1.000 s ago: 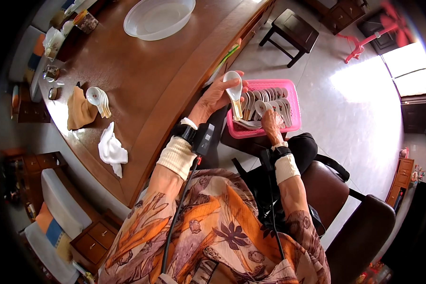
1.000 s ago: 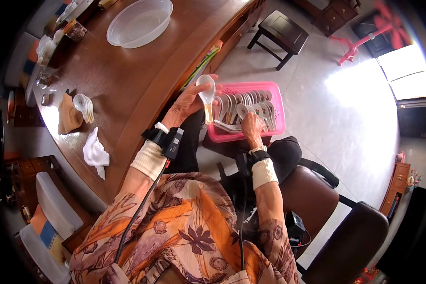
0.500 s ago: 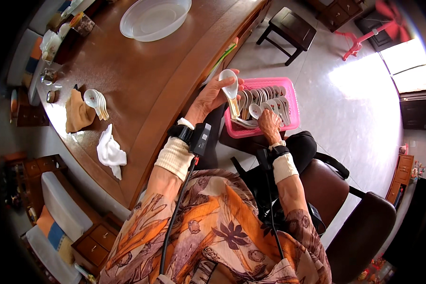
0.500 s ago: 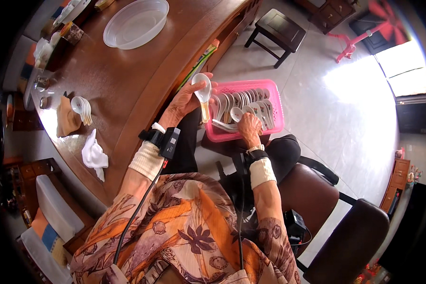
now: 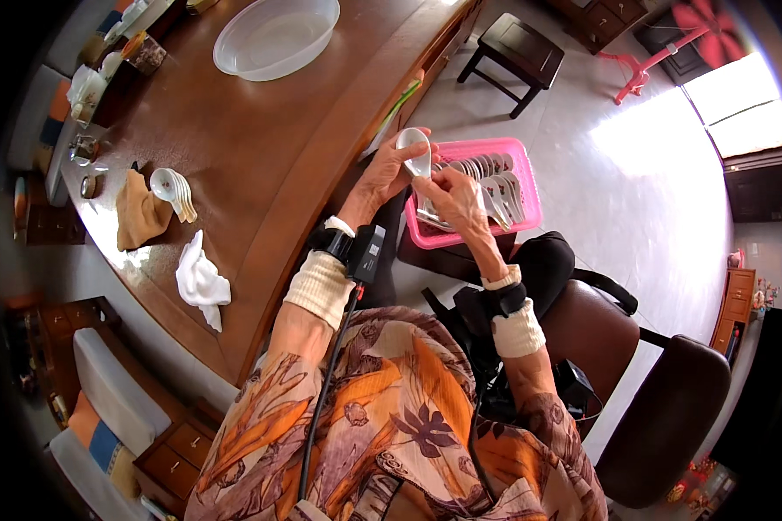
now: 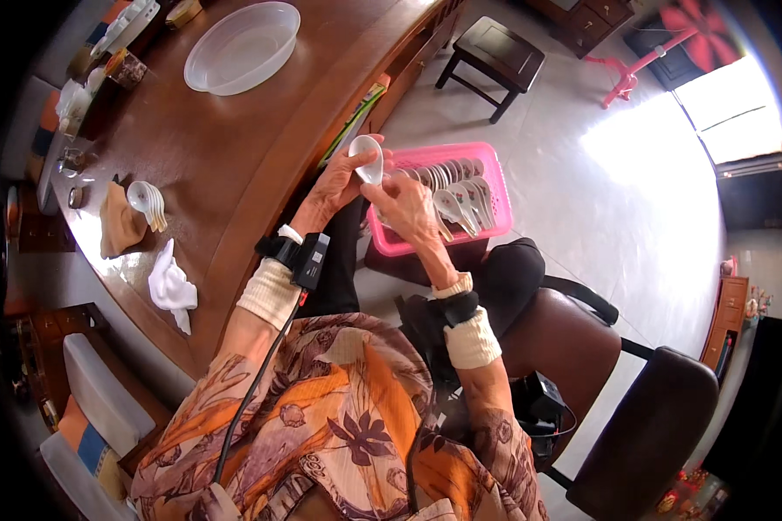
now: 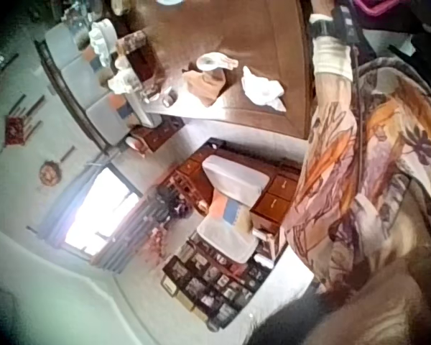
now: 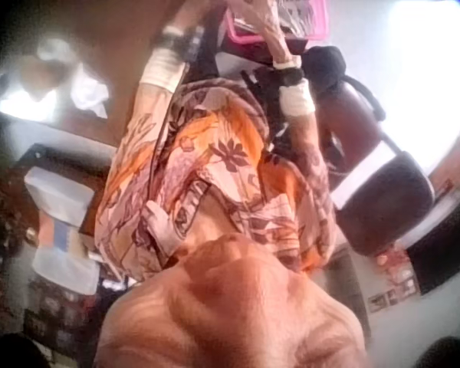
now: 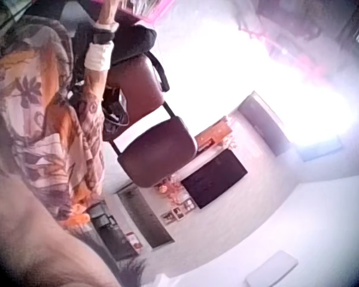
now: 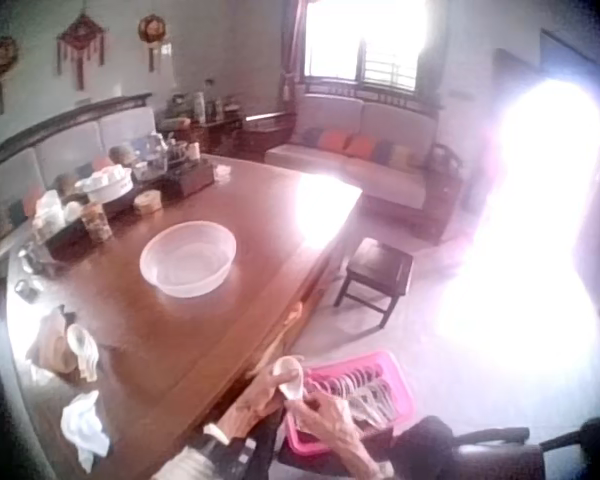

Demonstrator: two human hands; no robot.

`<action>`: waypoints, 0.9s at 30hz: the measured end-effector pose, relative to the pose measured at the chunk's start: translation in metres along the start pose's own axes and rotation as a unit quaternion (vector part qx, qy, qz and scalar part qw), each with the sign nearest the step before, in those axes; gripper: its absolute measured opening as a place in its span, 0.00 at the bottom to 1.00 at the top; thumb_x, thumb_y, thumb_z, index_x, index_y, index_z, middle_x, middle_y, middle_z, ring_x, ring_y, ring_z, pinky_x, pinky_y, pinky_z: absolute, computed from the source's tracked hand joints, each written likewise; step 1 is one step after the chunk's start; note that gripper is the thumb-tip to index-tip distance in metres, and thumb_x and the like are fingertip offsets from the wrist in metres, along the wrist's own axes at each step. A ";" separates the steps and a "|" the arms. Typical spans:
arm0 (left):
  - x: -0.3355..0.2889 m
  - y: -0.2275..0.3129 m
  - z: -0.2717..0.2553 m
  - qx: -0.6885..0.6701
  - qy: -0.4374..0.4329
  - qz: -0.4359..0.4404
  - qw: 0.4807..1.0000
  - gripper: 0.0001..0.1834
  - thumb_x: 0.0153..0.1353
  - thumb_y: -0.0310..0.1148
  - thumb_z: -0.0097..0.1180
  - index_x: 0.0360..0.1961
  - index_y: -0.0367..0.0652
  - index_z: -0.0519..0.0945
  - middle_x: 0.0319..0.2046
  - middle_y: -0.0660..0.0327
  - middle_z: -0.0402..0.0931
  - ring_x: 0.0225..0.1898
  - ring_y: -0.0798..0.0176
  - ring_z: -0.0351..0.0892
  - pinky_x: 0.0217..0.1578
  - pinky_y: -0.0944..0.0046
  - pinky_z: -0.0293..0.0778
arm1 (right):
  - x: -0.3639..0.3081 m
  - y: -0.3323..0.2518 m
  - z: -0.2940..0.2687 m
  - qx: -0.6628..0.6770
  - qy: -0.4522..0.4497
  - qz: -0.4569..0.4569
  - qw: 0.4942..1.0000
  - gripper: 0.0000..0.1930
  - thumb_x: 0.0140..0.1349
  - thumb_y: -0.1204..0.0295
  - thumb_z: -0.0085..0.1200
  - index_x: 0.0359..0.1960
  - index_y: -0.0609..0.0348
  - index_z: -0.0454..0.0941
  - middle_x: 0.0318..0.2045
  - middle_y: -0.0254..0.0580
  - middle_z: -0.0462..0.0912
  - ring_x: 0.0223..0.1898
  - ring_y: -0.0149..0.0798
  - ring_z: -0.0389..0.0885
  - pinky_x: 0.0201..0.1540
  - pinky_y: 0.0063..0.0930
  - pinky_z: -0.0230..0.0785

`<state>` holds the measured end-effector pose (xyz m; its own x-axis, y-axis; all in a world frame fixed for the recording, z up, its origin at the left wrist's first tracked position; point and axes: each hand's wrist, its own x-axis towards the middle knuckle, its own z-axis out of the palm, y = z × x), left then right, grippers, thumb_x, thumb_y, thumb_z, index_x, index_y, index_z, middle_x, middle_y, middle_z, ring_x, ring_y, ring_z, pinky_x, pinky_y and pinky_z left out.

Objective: Drying and organizing glasses and ceramic spoons using a cloth.

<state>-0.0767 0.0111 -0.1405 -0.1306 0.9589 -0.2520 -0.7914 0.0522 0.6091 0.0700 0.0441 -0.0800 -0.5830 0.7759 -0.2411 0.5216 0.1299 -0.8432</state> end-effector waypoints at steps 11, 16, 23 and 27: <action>0.004 -0.004 -0.004 -0.023 -0.056 -0.002 0.998 0.25 0.52 0.28 0.63 0.51 0.40 0.69 0.40 0.56 0.76 0.42 0.60 0.77 0.47 0.59 0.74 | 0.011 0.011 -0.008 -0.180 0.049 -0.073 0.980 0.16 0.51 0.61 0.51 0.26 0.65 0.77 0.23 0.60 0.77 0.29 0.57 0.78 0.33 0.45 0.69; 0.004 -0.003 -0.001 -0.012 -0.088 -0.013 0.996 0.22 0.52 0.28 0.61 0.49 0.40 0.71 0.41 0.56 0.74 0.42 0.61 0.76 0.40 0.60 0.76 | 0.022 0.020 -0.037 -0.084 0.074 -0.004 0.994 0.14 0.51 0.64 0.53 0.27 0.67 0.77 0.21 0.54 0.78 0.26 0.50 0.79 0.31 0.38 0.70; 0.003 0.003 0.001 -0.024 -0.048 -0.027 0.998 0.22 0.53 0.28 0.61 0.49 0.40 0.71 0.38 0.55 0.75 0.40 0.60 0.77 0.38 0.60 0.78 | 0.038 0.131 -0.036 -0.286 0.125 0.050 0.949 0.14 0.54 0.65 0.51 0.31 0.68 0.75 0.27 0.60 0.79 0.30 0.56 0.80 0.31 0.48 0.71; 0.007 0.000 0.005 -0.029 -0.052 -0.024 0.998 0.22 0.53 0.30 0.61 0.49 0.40 0.70 0.38 0.54 0.75 0.40 0.59 0.77 0.37 0.58 0.78 | 0.025 0.180 -0.008 -0.366 0.078 0.082 0.924 0.13 0.54 0.66 0.49 0.32 0.65 0.76 0.30 0.66 0.78 0.33 0.62 0.79 0.36 0.51 0.72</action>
<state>-0.0753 0.0195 -0.1388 -0.0319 0.9795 -0.1987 -0.8284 0.0854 0.5536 0.1542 0.0915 -0.2344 -0.3908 0.8946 -0.2166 0.9101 0.3401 -0.2368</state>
